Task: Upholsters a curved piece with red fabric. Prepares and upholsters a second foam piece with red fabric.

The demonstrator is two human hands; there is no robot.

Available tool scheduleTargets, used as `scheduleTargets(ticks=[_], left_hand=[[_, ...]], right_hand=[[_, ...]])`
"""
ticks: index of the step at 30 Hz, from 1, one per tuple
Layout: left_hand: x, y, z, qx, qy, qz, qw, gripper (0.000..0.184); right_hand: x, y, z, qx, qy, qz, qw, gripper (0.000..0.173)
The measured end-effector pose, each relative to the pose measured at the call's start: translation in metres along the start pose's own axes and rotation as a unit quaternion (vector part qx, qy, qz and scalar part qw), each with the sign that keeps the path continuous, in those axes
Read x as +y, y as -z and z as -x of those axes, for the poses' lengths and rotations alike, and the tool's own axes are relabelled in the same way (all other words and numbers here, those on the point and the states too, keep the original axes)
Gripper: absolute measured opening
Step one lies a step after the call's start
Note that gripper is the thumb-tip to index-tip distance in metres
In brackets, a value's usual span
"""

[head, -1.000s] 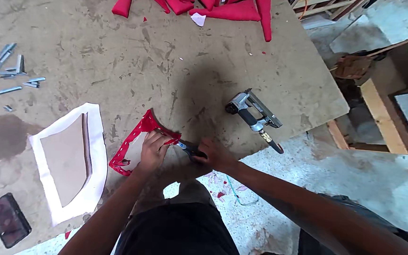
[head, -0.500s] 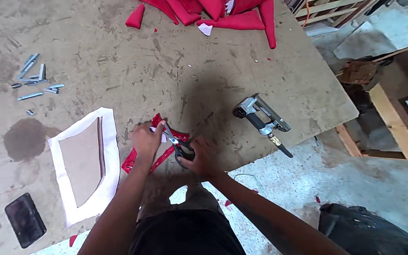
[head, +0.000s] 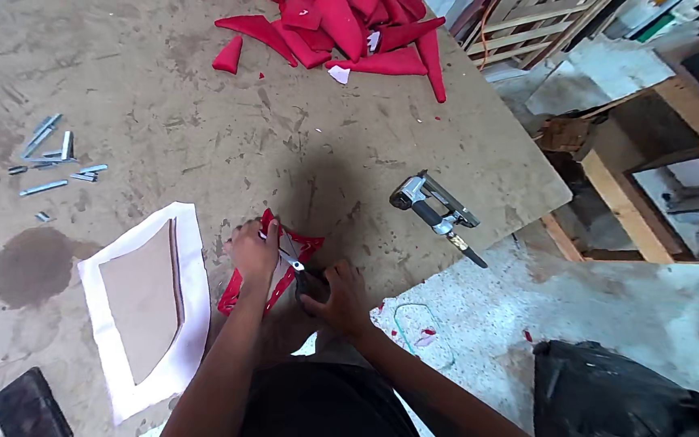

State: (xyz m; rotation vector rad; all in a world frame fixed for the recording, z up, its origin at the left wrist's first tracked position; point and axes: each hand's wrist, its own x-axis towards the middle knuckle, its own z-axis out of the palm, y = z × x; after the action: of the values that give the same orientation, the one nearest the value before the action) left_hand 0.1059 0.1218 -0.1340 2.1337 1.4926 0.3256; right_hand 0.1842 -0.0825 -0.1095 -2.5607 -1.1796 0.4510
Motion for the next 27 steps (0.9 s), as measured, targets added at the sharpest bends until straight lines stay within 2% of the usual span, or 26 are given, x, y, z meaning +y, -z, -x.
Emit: scheduleTargets(ticks=[2,7,14,17,19,23,27], left_hand=[[0.006,-0.006,-0.003,0.02,-0.055,-0.004,0.998,0.036],[0.006,-0.008,0.004,0.111,-0.096,0.052,0.988,0.03],[0.005,-0.014,0.014,0.063,-0.151,0.093,0.982,0.041],[0.004,-0.016,0.015,0.057,-0.179,0.092,0.978,0.044],[0.003,-0.018,0.017,0.051,-0.194,0.097,0.975,0.043],[0.002,-0.015,0.018,0.048,-0.196,0.103,0.974,0.042],[0.002,-0.011,0.021,0.034,-0.197,0.128,0.971,0.042]], right_hand=[[-0.011,-0.005,-0.011,0.006,-0.022,0.011,1.0,0.076],[-0.022,-0.007,-0.009,-0.011,-0.054,0.026,0.998,0.079],[-0.044,-0.015,-0.021,0.033,-0.119,0.003,0.992,0.075],[-0.049,-0.02,-0.027,0.025,-0.136,0.02,0.99,0.076],[-0.049,-0.025,-0.023,0.034,-0.121,0.034,0.991,0.074],[-0.045,-0.031,-0.017,0.073,-0.06,0.026,0.995,0.058],[-0.042,-0.024,-0.013,0.055,-0.029,-0.007,0.998,0.054]])
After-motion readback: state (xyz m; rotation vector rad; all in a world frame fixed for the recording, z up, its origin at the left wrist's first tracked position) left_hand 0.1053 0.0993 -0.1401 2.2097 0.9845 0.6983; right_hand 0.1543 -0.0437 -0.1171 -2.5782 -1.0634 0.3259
